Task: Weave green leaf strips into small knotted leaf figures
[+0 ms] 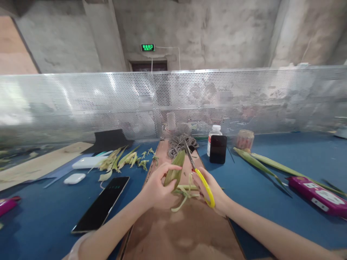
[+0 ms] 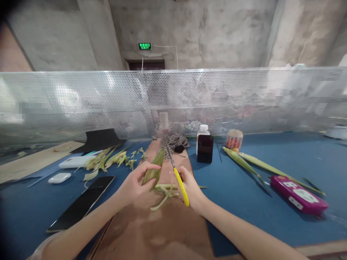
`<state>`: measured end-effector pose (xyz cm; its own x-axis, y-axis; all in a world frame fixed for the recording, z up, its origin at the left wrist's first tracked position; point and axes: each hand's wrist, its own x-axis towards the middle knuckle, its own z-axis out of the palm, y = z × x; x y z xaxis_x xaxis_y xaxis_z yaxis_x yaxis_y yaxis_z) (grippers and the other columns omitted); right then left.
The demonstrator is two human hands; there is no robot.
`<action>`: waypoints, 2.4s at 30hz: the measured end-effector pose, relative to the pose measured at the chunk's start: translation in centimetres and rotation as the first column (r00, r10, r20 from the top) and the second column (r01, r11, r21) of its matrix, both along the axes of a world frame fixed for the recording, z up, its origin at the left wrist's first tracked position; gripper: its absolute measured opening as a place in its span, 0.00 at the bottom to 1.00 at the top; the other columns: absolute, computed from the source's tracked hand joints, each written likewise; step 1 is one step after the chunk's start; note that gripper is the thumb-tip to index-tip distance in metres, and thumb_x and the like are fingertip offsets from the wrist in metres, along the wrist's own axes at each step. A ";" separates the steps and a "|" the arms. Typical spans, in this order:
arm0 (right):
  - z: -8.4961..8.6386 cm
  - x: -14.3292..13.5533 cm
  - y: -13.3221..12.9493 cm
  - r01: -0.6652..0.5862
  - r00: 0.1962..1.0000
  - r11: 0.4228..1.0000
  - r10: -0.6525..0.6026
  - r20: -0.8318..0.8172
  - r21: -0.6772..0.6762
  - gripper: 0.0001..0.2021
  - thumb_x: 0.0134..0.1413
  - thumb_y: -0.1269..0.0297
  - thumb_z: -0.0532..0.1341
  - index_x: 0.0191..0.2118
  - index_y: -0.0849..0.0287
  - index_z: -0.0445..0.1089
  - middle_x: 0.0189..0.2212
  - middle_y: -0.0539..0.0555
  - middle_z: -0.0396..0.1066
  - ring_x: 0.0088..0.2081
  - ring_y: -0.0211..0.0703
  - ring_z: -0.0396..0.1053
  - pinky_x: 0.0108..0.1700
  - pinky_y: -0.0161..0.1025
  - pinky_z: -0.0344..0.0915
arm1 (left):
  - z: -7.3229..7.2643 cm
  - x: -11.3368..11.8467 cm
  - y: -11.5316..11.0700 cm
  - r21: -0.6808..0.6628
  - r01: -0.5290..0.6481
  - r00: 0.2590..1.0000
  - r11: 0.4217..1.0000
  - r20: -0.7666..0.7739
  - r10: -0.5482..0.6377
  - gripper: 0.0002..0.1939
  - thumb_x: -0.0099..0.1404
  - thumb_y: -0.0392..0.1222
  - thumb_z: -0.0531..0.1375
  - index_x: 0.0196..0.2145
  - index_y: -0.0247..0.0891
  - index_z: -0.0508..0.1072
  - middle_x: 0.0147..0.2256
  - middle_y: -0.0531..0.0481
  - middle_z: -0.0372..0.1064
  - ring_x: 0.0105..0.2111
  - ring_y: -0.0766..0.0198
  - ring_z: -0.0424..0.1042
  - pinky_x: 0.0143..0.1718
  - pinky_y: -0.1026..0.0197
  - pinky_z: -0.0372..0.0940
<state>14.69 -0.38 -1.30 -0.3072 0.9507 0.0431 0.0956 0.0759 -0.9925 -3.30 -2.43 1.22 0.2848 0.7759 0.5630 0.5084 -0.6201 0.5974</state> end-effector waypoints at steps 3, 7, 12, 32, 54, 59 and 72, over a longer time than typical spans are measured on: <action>-0.4 0.1 1.2 0.041 0.998 0.994 -0.044 -0.034 -0.106 0.16 0.46 0.47 0.54 0.30 0.53 0.52 0.14 0.39 0.47 0.11 0.27 0.45 0.09 0.25 0.45 | -0.2 -0.2 0.3 0.016 0.004 1.000 1.000 0.010 -0.004 0.18 0.53 0.27 0.52 0.41 0.40 0.64 0.38 0.50 0.64 0.39 0.64 0.64 0.41 0.63 0.58; -0.1 0.2 2.1 0.000 1.000 0.979 -0.006 -0.030 -0.206 0.17 0.48 0.46 0.50 0.26 0.56 0.53 0.13 0.40 0.46 0.10 0.27 0.44 0.08 0.24 0.44 | -0.9 -0.7 1.1 0.000 -0.046 0.999 0.999 0.012 0.046 0.18 0.53 0.27 0.51 0.41 0.40 0.64 0.37 0.51 0.62 0.35 0.65 0.64 0.36 0.64 0.60; 0.3 0.6 2.3 -0.069 0.997 0.973 0.063 -0.032 -0.221 0.18 0.49 0.46 0.49 0.25 0.57 0.54 0.13 0.41 0.47 0.10 0.27 0.45 0.08 0.25 0.46 | -0.9 -1.1 1.5 0.040 -0.077 0.995 0.996 -0.055 0.079 0.18 0.51 0.25 0.51 0.39 0.40 0.65 0.35 0.51 0.62 0.34 0.64 0.64 0.36 0.63 0.59; 3.9 4.6 2.6 -0.430 0.804 0.902 0.398 0.442 -0.032 0.10 0.48 0.57 0.55 0.31 0.59 0.58 0.23 0.44 0.55 0.17 0.26 0.44 0.17 0.29 0.42 | 2.3 -5.3 1.8 -0.076 0.005 0.904 0.997 -0.427 -0.037 0.16 0.46 0.25 0.46 0.30 0.38 0.65 0.29 0.53 0.61 0.26 0.67 0.61 0.28 0.66 0.55; 3.8 4.5 2.5 -0.478 0.785 0.878 0.437 0.440 -0.019 0.10 0.48 0.57 0.55 0.30 0.59 0.56 0.23 0.44 0.53 0.19 0.28 0.44 0.17 0.29 0.42 | 1.8 -4.8 2.0 -0.079 0.037 0.893 0.996 -0.445 -0.068 0.17 0.46 0.24 0.46 0.30 0.39 0.65 0.29 0.53 0.61 0.28 0.67 0.61 0.29 0.65 0.55; 4.0 4.4 2.3 -0.479 0.784 0.878 0.420 0.457 0.015 0.10 0.47 0.58 0.55 0.28 0.59 0.57 0.22 0.44 0.53 0.19 0.29 0.44 0.18 0.29 0.43 | 1.8 -4.7 1.9 -0.098 0.041 0.888 0.994 -0.452 -0.082 0.17 0.45 0.24 0.46 0.30 0.39 0.64 0.29 0.53 0.61 0.28 0.67 0.61 0.29 0.65 0.55; 3.1 4.5 3.5 -0.506 0.739 0.847 0.327 0.589 0.164 0.17 0.49 0.49 0.53 0.26 0.60 0.58 0.21 0.46 0.54 0.24 0.33 0.50 0.25 0.31 0.51 | 1.9 -4.9 1.8 -0.115 0.055 0.891 0.992 -0.443 -0.100 0.17 0.44 0.25 0.46 0.30 0.38 0.65 0.29 0.53 0.61 0.27 0.67 0.60 0.28 0.65 0.54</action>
